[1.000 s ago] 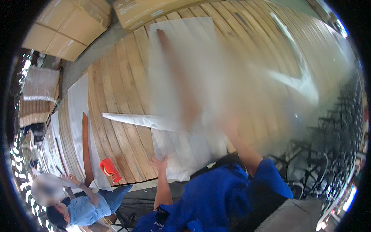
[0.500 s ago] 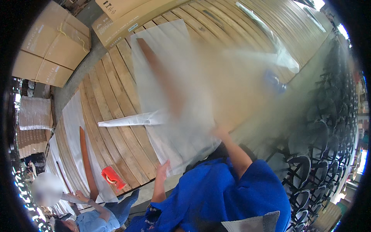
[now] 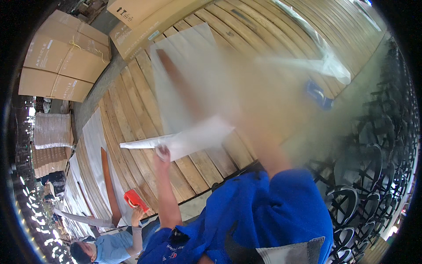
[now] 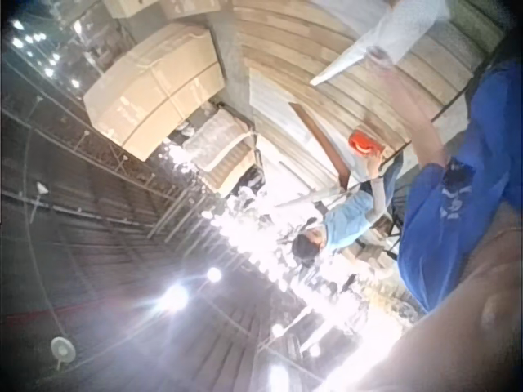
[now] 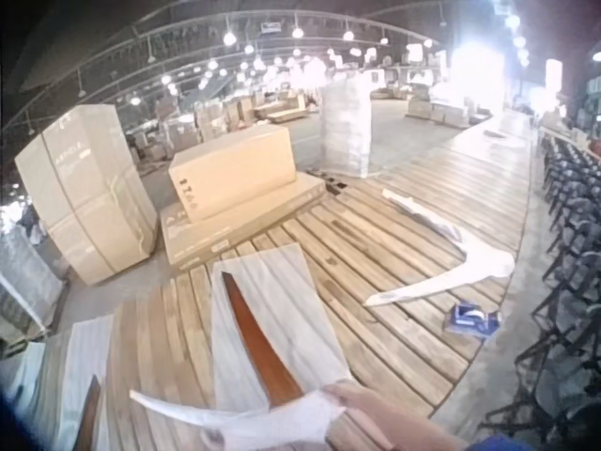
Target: The person wraps wooden chair legs in white protective paper on a wooden workbench. They fold the paper around each leg and secure it with tape from a handheld dispenser, then place the wrapped pieces aside.
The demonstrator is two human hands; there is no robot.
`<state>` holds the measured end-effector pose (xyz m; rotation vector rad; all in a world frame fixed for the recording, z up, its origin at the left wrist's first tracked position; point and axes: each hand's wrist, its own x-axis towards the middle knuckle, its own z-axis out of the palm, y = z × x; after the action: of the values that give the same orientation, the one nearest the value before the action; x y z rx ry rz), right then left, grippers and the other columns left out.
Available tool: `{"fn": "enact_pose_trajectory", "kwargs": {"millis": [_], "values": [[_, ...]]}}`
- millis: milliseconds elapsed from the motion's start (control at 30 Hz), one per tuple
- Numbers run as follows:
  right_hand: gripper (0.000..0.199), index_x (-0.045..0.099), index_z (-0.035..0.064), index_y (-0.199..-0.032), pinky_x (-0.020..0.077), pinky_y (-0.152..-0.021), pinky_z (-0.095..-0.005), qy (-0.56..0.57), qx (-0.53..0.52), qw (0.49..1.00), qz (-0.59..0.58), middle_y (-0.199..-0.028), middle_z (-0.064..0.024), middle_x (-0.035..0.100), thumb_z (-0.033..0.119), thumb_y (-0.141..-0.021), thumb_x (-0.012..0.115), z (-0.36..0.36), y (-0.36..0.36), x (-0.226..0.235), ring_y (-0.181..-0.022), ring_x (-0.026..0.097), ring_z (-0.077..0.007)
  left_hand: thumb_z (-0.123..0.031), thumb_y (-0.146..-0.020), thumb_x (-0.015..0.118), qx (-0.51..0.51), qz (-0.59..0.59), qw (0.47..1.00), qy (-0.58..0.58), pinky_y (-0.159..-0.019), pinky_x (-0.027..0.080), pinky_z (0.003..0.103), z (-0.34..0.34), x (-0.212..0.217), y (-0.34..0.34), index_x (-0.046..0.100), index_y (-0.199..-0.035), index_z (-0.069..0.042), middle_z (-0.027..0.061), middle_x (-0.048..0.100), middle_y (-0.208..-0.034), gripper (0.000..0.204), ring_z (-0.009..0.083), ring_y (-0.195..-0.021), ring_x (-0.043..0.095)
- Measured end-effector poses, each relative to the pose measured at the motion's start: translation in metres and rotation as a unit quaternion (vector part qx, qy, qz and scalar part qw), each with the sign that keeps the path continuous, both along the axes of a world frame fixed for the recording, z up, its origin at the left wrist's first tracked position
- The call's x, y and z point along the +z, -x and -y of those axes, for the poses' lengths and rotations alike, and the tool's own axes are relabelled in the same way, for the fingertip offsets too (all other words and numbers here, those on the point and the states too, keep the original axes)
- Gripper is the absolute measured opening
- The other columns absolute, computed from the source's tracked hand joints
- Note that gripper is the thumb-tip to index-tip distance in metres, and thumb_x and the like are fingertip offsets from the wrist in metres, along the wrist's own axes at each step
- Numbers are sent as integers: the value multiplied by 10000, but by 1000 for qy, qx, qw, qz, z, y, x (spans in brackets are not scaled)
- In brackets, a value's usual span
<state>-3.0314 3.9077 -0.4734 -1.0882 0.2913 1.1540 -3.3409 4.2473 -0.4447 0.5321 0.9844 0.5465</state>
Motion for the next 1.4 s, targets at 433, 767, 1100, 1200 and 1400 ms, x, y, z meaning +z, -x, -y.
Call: {"fn": "enact_pose_trajectory", "kwargs": {"millis": [433,767,1100,1200,1400], "values": [[570,586,100,-1372,425,-1033,-468,249,188,773,552,-1267,-114,658,364,-888,730,62,1,16,-1216,568,-287,-346,-972,603,-496,-283,504,-648,-1154,325,541,147,-5,-81,392,-1525,-43,191,386,-1582,665,409,-1442,371],[204,747,102,-971,438,-959,-476,284,169,799,503,-1044,-86,716,287,-917,679,66,17,-17,-1112,592,-314,-344,-956,598,-571,-223,282,-738,-1163,300,549,102,-40,-178,413,-1539,-125,146,347,-1616,650,442,-1468,302],[365,690,17,-1007,502,-856,-402,371,-157,872,279,-1058,-133,660,355,-888,760,84,66,-28,-1032,602,-240,-383,-959,599,-634,-176,166,-734,-1166,302,520,88,-34,-257,442,-1530,-165,99,348,-1625,630,393,-1482,309],[438,691,27,-996,499,-812,-355,308,-237,921,3,-992,-75,640,419,-845,813,53,87,-3,-971,599,-190,-381,-951,611,-660,-169,128,-720,-1176,288,519,84,-31,-275,445,-1524,-155,99,369,-1613,638,376,-1485,314],[408,670,4,-1043,495,-788,-313,209,-214,926,229,-856,-35,664,348,-873,807,37,113,-82,-843,632,-162,-368,-940,632,-664,-152,125,-721,-1186,268,526,84,-16,-293,512,-1441,-121,102,418,-1581,571,352,-1488,320]]}}
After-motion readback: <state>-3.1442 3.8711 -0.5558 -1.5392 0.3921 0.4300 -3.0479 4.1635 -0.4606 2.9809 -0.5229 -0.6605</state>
